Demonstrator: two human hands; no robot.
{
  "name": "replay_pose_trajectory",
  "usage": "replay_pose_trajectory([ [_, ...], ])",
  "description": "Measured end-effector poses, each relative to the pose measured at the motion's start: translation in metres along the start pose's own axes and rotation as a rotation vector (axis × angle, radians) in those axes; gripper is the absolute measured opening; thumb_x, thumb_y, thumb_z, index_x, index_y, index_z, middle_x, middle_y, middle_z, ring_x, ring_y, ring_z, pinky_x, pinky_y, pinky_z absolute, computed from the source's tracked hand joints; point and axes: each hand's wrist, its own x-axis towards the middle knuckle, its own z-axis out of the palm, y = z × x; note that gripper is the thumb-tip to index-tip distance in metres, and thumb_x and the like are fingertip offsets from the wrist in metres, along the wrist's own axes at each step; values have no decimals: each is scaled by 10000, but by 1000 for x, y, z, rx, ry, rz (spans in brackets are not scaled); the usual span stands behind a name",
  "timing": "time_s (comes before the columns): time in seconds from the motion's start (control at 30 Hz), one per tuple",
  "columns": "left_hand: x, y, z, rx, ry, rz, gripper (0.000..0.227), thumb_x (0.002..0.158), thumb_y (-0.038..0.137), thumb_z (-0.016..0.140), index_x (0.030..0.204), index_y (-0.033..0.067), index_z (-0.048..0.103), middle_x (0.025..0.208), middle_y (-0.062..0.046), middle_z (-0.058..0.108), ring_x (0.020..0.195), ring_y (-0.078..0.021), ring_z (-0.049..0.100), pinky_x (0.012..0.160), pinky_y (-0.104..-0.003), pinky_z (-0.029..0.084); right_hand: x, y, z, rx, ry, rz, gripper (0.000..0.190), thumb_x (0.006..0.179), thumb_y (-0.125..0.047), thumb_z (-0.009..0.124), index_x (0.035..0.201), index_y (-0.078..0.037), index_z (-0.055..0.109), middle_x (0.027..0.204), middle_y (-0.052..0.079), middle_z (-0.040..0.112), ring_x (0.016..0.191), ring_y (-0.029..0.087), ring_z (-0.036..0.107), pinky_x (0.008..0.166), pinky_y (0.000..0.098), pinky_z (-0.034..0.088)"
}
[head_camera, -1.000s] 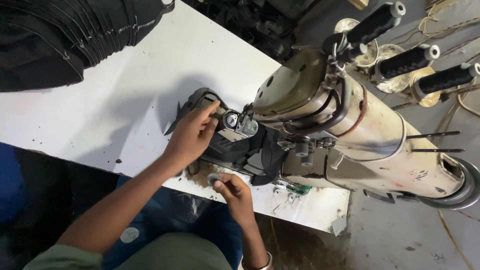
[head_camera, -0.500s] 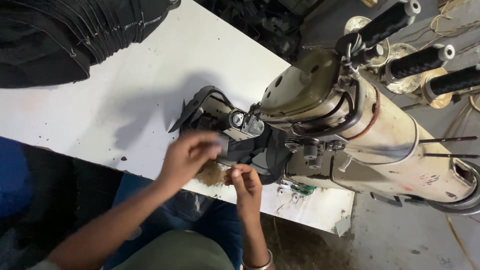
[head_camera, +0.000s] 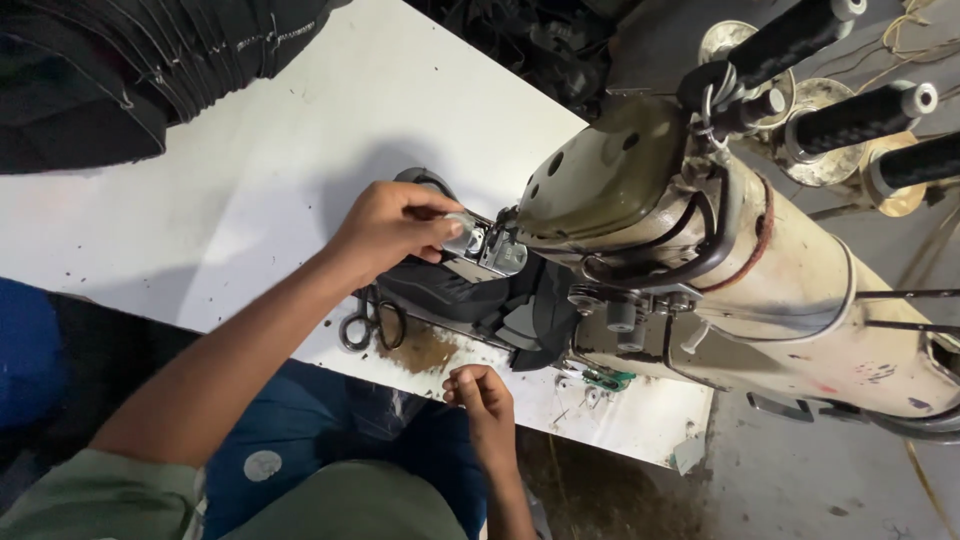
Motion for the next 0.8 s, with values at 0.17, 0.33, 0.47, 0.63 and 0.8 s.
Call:
replay_pose_trajectory([
  [0.17,19,5,-12,-113,-205,-99,378,820,145,814,1132,-50,730,948,-108,762,817,-155,766,659,-291,673,10,2,-4,5,-15,-25,228,1042,-233,598,1018,-14,656,913,62,705,806,124,638,758,291,533],
  [0.33,13,15,5,157,-192,-181,368,782,211,833,1085,44,707,916,-63,712,758,-142,723,620,-302,631,29,-12,-13,7,39,-68,210,1031,-213,606,1015,-10,659,911,75,716,803,138,648,757,293,532],
  [0.47,-4,17,13,580,82,373,462,705,296,951,928,16,660,879,-105,628,784,-225,609,684,-349,542,47,-46,-15,-4,112,-232,186,1053,-184,617,1041,-3,656,925,69,705,812,128,627,759,274,509],
  [0.63,65,-76,-57,369,334,138,421,1027,463,638,1134,57,613,1077,-72,652,957,-159,624,857,-354,514,60,-70,-15,-214,248,-332,181,1009,-114,685,1155,-12,656,959,44,678,807,102,597,699,236,477],
  [0.8,87,-101,-82,131,-64,-545,760,994,750,484,1097,30,702,1035,-145,688,925,-249,574,907,-415,478,88,-101,1,-527,239,-476,382,904,-87,753,1253,-21,612,1053,39,661,826,106,668,716,232,554],
])
